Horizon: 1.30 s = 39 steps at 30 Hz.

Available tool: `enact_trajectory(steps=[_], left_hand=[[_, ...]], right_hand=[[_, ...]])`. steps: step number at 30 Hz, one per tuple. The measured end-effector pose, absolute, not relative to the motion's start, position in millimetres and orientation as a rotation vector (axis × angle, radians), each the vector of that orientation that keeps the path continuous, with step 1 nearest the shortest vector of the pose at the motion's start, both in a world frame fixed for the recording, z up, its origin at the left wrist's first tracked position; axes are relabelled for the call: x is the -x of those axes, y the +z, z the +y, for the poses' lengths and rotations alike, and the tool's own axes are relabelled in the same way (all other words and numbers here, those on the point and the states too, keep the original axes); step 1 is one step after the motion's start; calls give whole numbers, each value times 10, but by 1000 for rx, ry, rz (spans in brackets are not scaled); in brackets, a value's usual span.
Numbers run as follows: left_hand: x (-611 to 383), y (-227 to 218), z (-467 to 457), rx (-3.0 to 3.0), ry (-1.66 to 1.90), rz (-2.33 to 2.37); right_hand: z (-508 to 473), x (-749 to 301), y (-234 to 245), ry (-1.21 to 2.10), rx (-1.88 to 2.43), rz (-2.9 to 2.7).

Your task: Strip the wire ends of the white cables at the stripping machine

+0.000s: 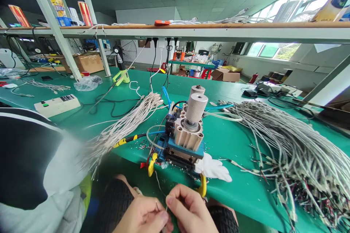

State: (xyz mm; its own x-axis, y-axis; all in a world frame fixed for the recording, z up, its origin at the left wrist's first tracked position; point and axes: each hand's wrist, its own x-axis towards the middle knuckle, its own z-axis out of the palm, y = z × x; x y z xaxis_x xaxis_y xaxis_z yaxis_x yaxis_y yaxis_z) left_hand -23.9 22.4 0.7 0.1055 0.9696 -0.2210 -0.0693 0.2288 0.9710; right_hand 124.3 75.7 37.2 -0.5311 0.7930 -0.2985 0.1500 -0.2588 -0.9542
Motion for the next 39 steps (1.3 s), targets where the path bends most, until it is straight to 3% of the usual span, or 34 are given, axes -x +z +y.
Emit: enact_trajectory(steps=[4, 17, 26, 39], left_hand=[[233, -47, 240, -1031, 1037, 1095], [265, 206, 280, -919, 1036, 1131], [194, 129, 302, -883, 1112, 1070], [204, 172, 327, -952, 1151, 1027]], right_hand=[[839, -1232, 183, 2088, 1064, -1241], [833, -1153, 71, 2114, 1011, -1210], [761, -1190, 222, 1888, 1086, -1469], [779, -1116, 233, 1842, 1072, -1333]])
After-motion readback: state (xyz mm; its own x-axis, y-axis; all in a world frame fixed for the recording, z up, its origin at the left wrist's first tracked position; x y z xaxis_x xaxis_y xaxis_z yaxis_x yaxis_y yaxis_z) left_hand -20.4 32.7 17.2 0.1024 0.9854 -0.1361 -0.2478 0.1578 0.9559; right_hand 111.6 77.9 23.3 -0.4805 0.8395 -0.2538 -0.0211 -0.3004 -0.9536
